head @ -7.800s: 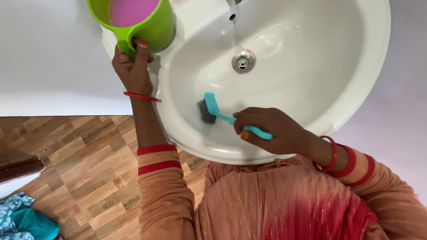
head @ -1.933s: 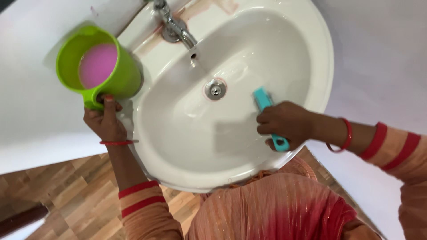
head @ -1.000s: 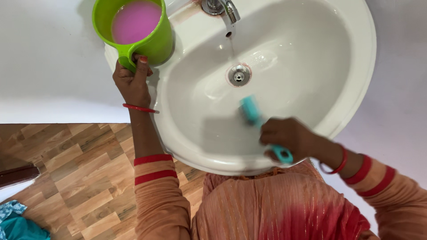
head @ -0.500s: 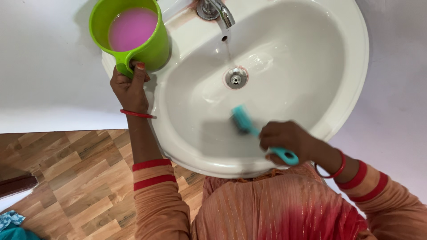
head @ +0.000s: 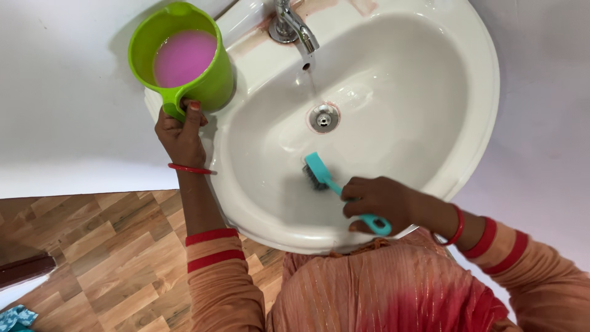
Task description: The person cleans a white bathroom sink by scrubbing the ceramic surface with a blue brush and rinsing with water from a faucet.
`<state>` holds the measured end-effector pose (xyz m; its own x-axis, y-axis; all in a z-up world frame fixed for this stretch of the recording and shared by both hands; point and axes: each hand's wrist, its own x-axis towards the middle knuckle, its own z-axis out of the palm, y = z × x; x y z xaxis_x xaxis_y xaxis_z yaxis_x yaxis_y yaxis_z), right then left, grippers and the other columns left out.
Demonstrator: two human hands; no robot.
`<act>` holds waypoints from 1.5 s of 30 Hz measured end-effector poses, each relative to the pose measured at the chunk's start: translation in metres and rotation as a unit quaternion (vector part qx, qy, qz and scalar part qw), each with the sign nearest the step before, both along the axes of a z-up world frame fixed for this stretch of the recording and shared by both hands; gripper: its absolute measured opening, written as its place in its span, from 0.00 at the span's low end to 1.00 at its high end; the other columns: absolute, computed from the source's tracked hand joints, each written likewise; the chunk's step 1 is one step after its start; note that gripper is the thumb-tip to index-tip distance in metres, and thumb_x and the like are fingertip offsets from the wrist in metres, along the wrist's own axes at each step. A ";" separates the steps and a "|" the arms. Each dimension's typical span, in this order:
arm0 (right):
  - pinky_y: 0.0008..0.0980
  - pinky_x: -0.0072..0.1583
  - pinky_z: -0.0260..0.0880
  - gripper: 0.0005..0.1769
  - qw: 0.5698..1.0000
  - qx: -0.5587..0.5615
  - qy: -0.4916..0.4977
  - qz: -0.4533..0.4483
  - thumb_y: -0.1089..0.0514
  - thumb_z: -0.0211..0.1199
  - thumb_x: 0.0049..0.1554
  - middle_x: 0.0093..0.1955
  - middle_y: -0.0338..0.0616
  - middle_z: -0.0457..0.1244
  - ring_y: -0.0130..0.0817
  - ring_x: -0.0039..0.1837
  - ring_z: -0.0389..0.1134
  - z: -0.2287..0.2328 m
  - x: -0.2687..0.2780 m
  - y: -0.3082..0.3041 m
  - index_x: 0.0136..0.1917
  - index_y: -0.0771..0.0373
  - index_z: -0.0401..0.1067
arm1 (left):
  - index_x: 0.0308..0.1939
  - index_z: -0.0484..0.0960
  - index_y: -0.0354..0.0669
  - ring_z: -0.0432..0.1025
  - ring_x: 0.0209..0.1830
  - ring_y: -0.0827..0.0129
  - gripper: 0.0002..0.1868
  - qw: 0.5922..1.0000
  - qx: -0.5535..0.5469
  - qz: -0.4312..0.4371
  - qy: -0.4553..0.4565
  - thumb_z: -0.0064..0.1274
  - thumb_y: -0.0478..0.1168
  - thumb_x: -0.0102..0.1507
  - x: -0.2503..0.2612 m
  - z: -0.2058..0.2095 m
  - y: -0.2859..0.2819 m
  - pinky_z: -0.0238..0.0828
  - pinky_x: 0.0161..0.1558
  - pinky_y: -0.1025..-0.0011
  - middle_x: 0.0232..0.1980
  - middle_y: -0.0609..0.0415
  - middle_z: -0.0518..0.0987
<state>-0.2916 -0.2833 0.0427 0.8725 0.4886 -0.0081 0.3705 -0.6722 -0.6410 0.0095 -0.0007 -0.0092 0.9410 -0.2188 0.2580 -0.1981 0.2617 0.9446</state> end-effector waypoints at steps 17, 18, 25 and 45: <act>0.41 0.58 0.72 0.15 0.981 0.021 0.190 0.036 0.51 0.73 0.53 0.71 0.48 0.56 0.47 0.70 0.61 -0.023 0.037 -0.032 0.46 0.60 0.72 | 0.43 0.80 0.37 0.71 0.31 0.74 0.09 1.000 0.015 0.026 0.004 0.64 0.38 0.67 -0.001 -0.003 0.002 0.69 0.38 0.75 0.36 0.57 0.79; 0.41 0.58 0.72 0.15 0.981 -0.002 0.193 0.015 0.49 0.72 0.53 0.72 0.45 0.56 0.45 0.69 0.63 -0.023 0.040 -0.040 0.46 0.59 0.71 | 0.43 0.80 0.37 0.71 0.31 0.74 0.09 0.999 0.016 0.027 0.003 0.64 0.38 0.67 -0.001 -0.003 0.002 0.69 0.38 0.75 0.36 0.57 0.79; 0.42 0.63 0.67 0.24 0.956 -0.170 0.200 -0.135 0.46 0.74 0.53 0.72 0.55 0.49 0.51 0.71 0.57 -0.039 0.056 -0.066 0.51 0.61 0.67 | 0.43 0.80 0.37 0.71 0.31 0.74 0.08 0.999 0.016 0.032 0.002 0.63 0.37 0.67 -0.001 -0.004 0.002 0.69 0.38 0.75 0.37 0.57 0.79; 0.43 0.64 0.67 0.20 0.973 0.107 0.181 0.091 0.50 0.76 0.49 0.68 0.48 0.61 0.48 0.75 0.56 -0.009 0.028 -0.030 0.44 0.61 0.68 | 0.46 0.79 0.36 0.70 0.31 0.75 0.07 0.999 0.018 0.030 -0.009 0.61 0.35 0.69 -0.004 0.002 0.000 0.68 0.37 0.74 0.36 0.57 0.78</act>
